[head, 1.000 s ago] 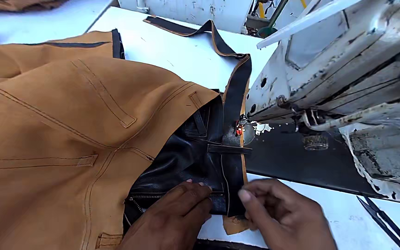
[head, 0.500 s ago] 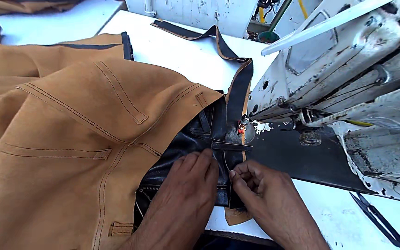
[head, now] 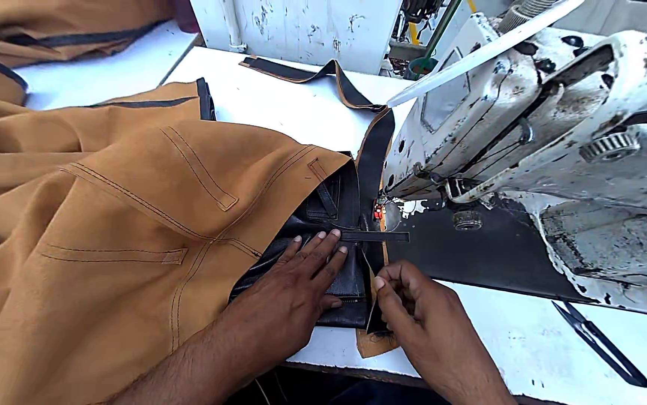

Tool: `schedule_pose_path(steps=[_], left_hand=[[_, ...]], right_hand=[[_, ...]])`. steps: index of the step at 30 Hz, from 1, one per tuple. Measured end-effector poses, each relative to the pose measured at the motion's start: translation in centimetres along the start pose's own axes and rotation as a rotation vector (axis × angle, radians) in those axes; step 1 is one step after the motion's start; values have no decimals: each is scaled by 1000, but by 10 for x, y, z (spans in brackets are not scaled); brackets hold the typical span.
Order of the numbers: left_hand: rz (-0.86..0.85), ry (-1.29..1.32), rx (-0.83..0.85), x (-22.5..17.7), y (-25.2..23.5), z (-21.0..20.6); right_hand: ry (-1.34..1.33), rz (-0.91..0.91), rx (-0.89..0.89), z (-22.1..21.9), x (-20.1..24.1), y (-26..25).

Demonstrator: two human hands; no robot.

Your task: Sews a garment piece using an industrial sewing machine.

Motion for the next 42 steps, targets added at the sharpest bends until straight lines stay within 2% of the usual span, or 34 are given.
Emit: schedule_pose_path(steps=[14,20,25,42], left_hand=[[-61,-76,-10,-3,2,-3],[-232,23,-57,-10,7,4],[-400,53,-141,-22,19,11],[-353,99,-120,-22,25,12]], right_hand=[[36,116,19,3,0,2],[86,282,-129,12,1,24],[15,310,-144,10,-11,39],[60,346,-145,9,-9,40]])
Point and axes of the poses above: each hand's wrist, its own y-axis away from the middle knuckle, its own z-axis out of the back of the hand, x = y × z, the point moved 5 cm from there along -y, towards the middle knuckle, and after that the axes turned 11 degrees about y, right-handed, at the moved point
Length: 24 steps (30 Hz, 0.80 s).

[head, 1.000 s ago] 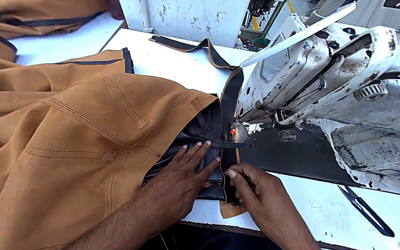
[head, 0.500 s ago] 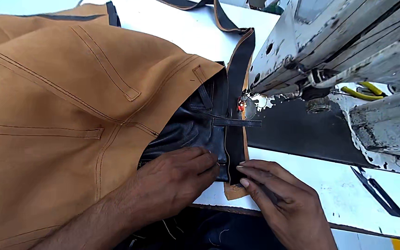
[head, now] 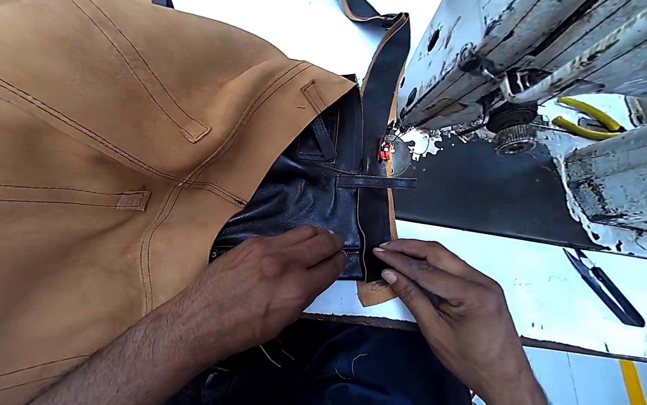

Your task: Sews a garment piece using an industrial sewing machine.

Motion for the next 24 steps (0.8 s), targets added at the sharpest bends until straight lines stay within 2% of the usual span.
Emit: schedule_pose_path(steps=[24], left_hand=[[27,-1,3,2,-1,-1]], right_hand=[[-10,3,-28,-1,7,1]])
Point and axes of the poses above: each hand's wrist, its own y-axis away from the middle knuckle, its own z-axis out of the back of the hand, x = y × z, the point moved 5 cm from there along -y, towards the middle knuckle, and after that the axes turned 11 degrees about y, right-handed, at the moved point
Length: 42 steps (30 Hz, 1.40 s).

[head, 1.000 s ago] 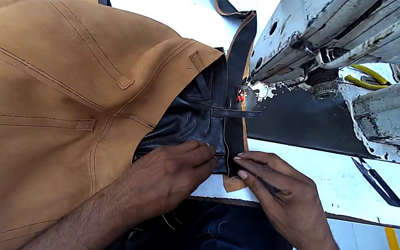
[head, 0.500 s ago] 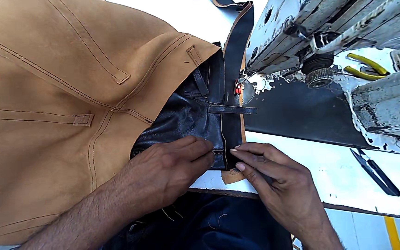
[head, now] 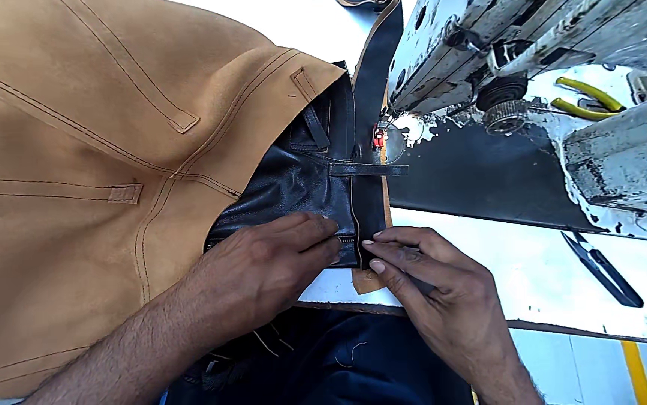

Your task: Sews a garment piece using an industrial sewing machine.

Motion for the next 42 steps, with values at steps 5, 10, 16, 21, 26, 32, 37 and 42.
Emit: schedule_pose_path(steps=[5,10,16,21,26,32,37,42], left_hand=[[-10,7,-2,0,0,1],[-11,13,14,0,0,2],[-9,4,11,-1,1,3],[-3,8,13,-1,1,2],[29,11,-8,0,0,2],[37,15,-15,1,0,3],[41,15,-11,1,-1,3],[39,12,-19,1,-1,2]], right_hand=[[34,-40,-28,-2,4,-1],[43,-48,-7,-1,7,-3],[53,-50,-5,0,8,-3],[54,-59,-10,-1,7,-3],[51,-56,-9,-1,8,-3],[36,-44,-1,2,7,-3],[55,-38,-2,1,7,-2],[88,-27,-15,0,8,-2]])
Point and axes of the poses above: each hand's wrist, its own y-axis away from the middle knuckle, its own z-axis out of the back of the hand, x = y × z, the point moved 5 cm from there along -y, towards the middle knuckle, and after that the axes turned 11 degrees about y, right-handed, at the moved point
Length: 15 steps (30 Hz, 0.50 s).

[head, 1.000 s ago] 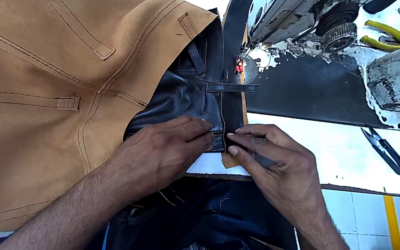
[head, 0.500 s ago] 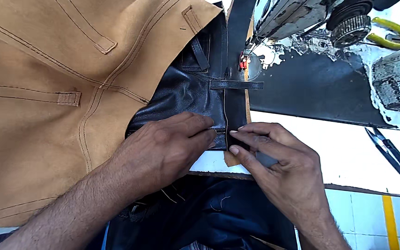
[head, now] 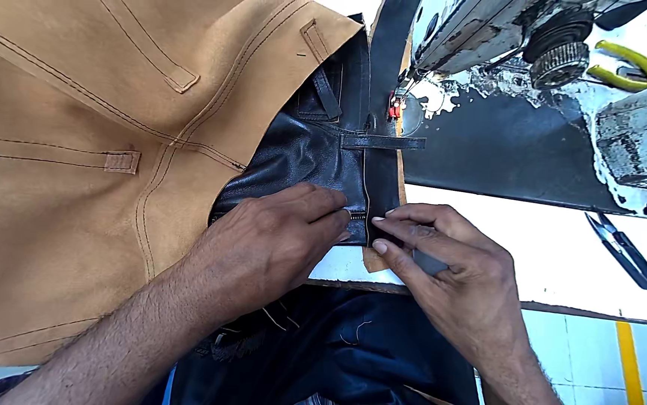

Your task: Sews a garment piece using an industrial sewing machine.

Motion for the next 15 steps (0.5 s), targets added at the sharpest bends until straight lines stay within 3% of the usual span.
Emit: schedule_pose_path(steps=[10,15], left_hand=[[-10,-58,-26,-3,0,-3],[-96,-56,-2,-7,1,-4]], right_hand=[[15,-34,-23,-3,1,1],[15,-55,-38,-6,-1,3]])
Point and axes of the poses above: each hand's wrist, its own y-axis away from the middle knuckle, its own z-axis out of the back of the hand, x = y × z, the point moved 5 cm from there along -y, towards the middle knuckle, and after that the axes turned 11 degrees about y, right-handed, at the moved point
